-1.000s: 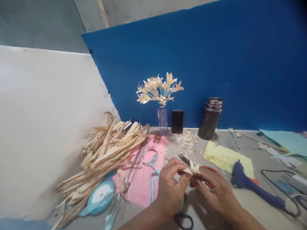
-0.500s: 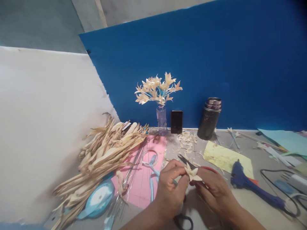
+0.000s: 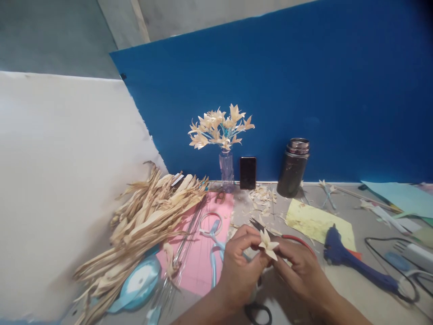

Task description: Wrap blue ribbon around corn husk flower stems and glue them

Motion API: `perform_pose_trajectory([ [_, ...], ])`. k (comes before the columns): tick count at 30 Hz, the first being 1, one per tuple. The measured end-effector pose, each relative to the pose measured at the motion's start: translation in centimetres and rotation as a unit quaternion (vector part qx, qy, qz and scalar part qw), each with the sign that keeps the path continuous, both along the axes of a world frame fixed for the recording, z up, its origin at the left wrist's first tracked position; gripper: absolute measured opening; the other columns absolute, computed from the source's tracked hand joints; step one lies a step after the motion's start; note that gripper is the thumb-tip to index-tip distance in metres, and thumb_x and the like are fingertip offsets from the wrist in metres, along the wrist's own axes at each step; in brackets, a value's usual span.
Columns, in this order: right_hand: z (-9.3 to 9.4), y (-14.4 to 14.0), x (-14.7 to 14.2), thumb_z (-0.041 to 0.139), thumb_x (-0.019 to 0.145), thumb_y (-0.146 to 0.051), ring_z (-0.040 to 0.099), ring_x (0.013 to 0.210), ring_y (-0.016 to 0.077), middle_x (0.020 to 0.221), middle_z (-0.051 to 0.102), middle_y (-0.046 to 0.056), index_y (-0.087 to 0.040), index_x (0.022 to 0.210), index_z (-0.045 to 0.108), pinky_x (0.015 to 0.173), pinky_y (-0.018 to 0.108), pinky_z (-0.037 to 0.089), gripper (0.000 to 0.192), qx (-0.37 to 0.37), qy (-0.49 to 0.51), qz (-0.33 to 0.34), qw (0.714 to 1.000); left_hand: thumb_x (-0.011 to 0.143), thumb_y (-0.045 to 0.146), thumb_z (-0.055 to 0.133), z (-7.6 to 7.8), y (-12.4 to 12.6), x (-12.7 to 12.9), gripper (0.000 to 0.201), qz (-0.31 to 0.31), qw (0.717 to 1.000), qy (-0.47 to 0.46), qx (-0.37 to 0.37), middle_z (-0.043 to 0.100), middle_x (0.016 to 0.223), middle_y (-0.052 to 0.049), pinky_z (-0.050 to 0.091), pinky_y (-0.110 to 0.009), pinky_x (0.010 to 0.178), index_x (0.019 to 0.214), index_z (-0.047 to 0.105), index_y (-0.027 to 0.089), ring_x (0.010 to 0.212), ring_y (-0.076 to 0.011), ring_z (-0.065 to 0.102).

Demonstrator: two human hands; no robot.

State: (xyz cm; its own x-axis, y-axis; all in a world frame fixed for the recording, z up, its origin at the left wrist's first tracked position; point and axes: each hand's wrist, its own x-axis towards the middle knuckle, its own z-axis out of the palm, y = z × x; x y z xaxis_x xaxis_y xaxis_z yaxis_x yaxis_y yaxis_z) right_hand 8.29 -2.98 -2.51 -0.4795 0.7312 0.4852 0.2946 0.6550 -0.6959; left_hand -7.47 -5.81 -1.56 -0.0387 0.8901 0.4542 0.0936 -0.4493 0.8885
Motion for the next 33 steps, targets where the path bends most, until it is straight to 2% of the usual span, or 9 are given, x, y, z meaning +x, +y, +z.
perform_pose_trajectory([
  [7,1.9,0.1,0.7,0.056,0.084,-0.029,0.067,0.073,0.0191,0.080,0.072,0.003,-0.020,0.086,0.070,0.066,0.026,0.051,0.016,-0.188,0.030,-0.013,0.982,0.079,0.017,0.073,0.1,0.0,-0.2,0.006,-0.006,1.000,-0.014,-0.009,0.060,0.080,-0.003,0.042,-0.027,0.073,0.073,0.072,0.017,0.079,-0.0168,0.057],
  [11,2.3,0.1,0.9,0.058,0.086,-0.040,0.068,0.080,0.0207,0.091,0.073,0.005,-0.022,0.087,0.072,0.069,0.026,0.052,0.023,-0.211,0.088,-0.035,0.973,0.078,0.010,0.067,0.1,0.1,-0.3,0.010,-0.016,1.000,-0.012,-0.010,0.062,0.077,-0.003,0.042,-0.026,0.072,0.075,0.073,0.017,0.077,-0.0166,0.057],
  [13,2.2,0.0,0.8,0.059,0.086,-0.046,0.065,0.071,0.0194,0.081,0.071,0.005,-0.021,0.083,0.072,0.061,0.026,0.051,0.029,-0.212,0.104,-0.059,0.970,0.078,0.009,0.066,0.1,0.1,-0.3,0.011,-0.021,1.000,-0.011,-0.015,0.063,0.077,-0.003,0.042,-0.026,0.072,0.075,0.074,0.017,0.077,-0.0168,0.057],
  [16,2.0,0.1,0.9,0.061,0.085,-0.054,0.054,0.053,0.0148,0.057,0.059,0.000,-0.020,0.073,0.068,0.051,0.024,0.043,0.036,-0.242,0.130,-0.122,0.954,0.079,0.010,0.067,0.2,0.1,-0.4,0.010,-0.023,0.999,-0.016,-0.024,0.065,0.076,-0.003,0.043,-0.027,0.073,0.073,0.072,0.017,0.075,-0.0168,0.058],
  [19,1.9,0.4,1.2,0.068,0.081,-0.056,0.043,0.049,0.0104,0.052,0.049,-0.004,-0.019,0.066,0.060,0.046,0.021,0.035,0.041,-0.278,0.185,-0.148,0.931,0.080,0.012,0.068,0.2,0.1,-0.3,0.010,-0.037,0.998,-0.022,-0.037,0.064,0.074,-0.003,0.043,-0.026,0.072,0.071,0.071,0.017,0.074,-0.0164,0.058],
  [22,1.8,0.7,1.2,0.072,0.077,-0.057,0.036,0.045,0.0076,0.050,0.046,-0.005,-0.019,0.066,0.059,0.042,0.020,0.027,0.043,-0.342,0.227,-0.089,0.908,0.079,0.017,0.072,0.1,0.1,-0.2,0.010,-0.053,0.997,-0.026,-0.048,0.063,0.073,-0.002,0.043,-0.026,0.071,0.069,0.070,0.017,0.073,-0.0160,0.057],
  [26,1.3,0.6,0.9,0.074,0.076,-0.058,0.031,0.040,0.0054,0.049,0.045,-0.007,-0.017,0.078,0.065,0.040,0.019,0.021,0.042,-0.423,0.229,0.003,0.877,0.080,0.024,0.075,0.1,0.1,-0.2,0.012,-0.056,0.996,-0.023,-0.059,0.066,0.075,-0.004,0.044,-0.026,0.072,0.072,0.072,0.016,0.075,-0.0169,0.059],
  [29,1.1,0.5,0.9,0.075,0.075,-0.057,0.028,0.039,0.0047,0.047,0.041,-0.008,-0.017,0.077,0.065,0.039,0.019,0.019,0.041,-0.417,0.217,0.005,0.883,0.079,0.028,0.077,0.2,0.1,-0.2,0.016,-0.049,0.997,-0.016,-0.060,0.066,0.074,-0.004,0.044,-0.026,0.071,0.070,0.072,0.016,0.073,-0.0166,0.059],
  [33,1.2,0.5,1.0,0.075,0.075,-0.054,0.030,0.043,0.0057,0.052,0.047,-0.006,-0.017,0.075,0.064,0.040,0.019,0.020,0.038,-0.386,0.190,0.019,0.902,0.078,0.032,0.078,0.3,0.1,-0.1,0.021,-0.043,0.997,-0.016,-0.061,0.066,0.072,-0.004,0.045,-0.026,0.071,0.067,0.070,0.016,0.072,-0.0166,0.058],
])
